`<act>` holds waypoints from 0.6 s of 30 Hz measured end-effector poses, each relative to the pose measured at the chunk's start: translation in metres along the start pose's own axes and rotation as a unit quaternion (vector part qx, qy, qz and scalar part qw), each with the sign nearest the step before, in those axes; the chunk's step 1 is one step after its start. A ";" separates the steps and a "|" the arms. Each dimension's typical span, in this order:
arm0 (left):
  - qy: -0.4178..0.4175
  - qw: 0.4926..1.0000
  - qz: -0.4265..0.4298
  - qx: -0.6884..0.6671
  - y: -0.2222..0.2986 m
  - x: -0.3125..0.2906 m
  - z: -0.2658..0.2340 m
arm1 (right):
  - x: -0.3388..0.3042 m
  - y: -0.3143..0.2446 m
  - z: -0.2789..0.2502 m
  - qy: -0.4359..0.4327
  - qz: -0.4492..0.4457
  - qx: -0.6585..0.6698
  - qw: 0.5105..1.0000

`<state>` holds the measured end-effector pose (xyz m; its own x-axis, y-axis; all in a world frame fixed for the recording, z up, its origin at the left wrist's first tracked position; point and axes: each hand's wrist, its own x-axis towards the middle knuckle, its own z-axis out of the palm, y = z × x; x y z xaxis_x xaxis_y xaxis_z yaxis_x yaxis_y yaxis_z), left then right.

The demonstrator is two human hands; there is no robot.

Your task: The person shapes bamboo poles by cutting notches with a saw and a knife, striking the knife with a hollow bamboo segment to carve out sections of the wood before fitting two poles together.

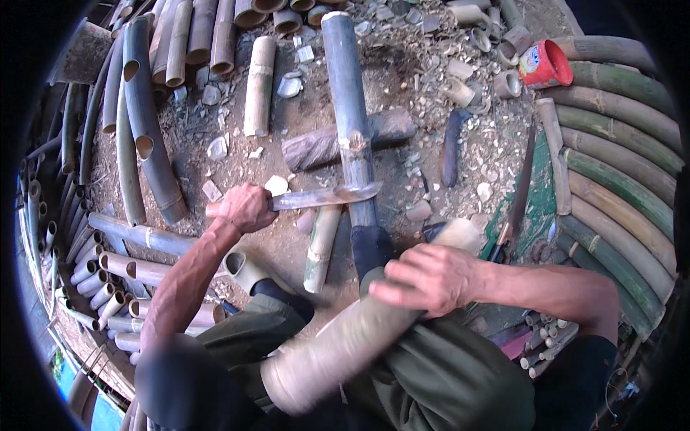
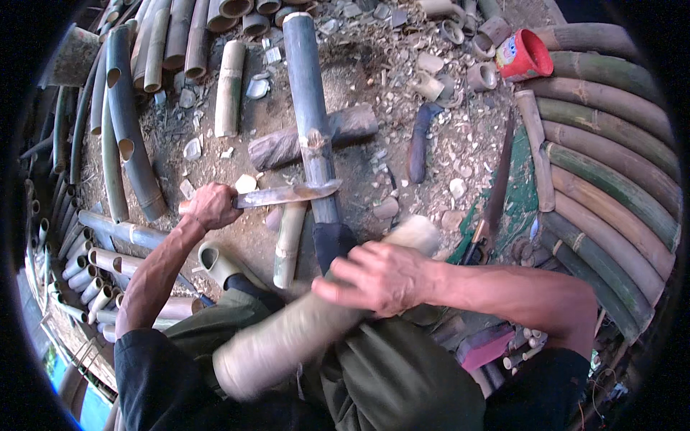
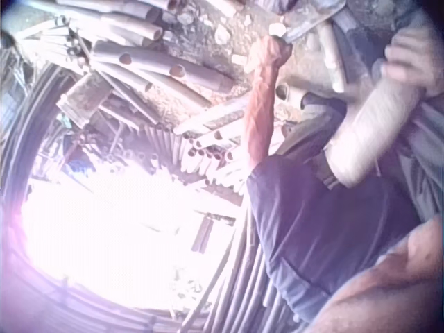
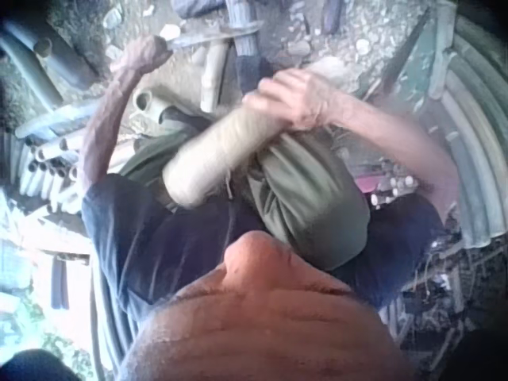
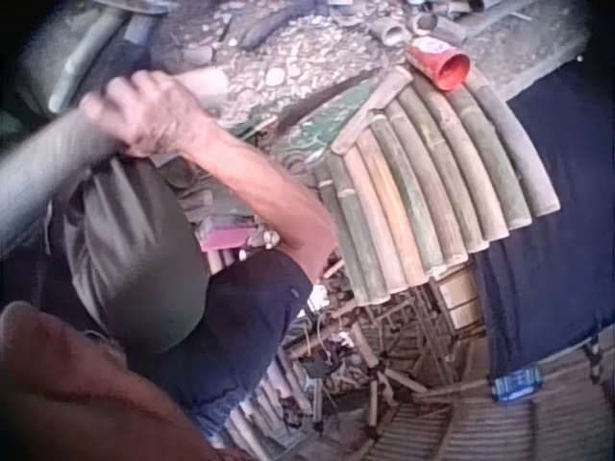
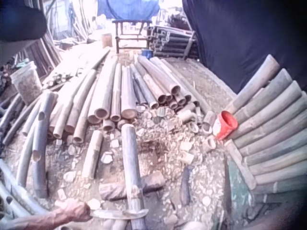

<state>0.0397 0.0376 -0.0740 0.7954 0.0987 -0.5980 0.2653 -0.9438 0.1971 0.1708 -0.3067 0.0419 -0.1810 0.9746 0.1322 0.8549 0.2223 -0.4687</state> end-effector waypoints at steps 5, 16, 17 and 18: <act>-0.026 1.000 -0.013 0.002 -0.004 -0.001 0.004 | -0.024 0.067 -0.002 -0.178 0.143 -0.074 0.971; 0.032 0.999 0.009 -0.006 -0.004 0.001 0.010 | -0.034 0.077 -0.013 -0.195 0.252 -0.149 0.936; 0.061 0.998 -0.006 -0.014 -0.001 -0.002 0.018 | -0.039 0.067 -0.012 -0.169 0.256 -0.106 0.946; 0.155 0.988 0.005 -0.003 0.005 -0.012 0.030 | -0.047 0.038 -0.005 -0.151 0.279 -0.053 0.947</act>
<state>0.0152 0.0222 -0.0886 0.9265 0.1830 -0.3288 0.2597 -0.9433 0.2067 0.2147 -0.3438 0.0226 0.1961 0.9065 -0.3740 0.8997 -0.3180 -0.2990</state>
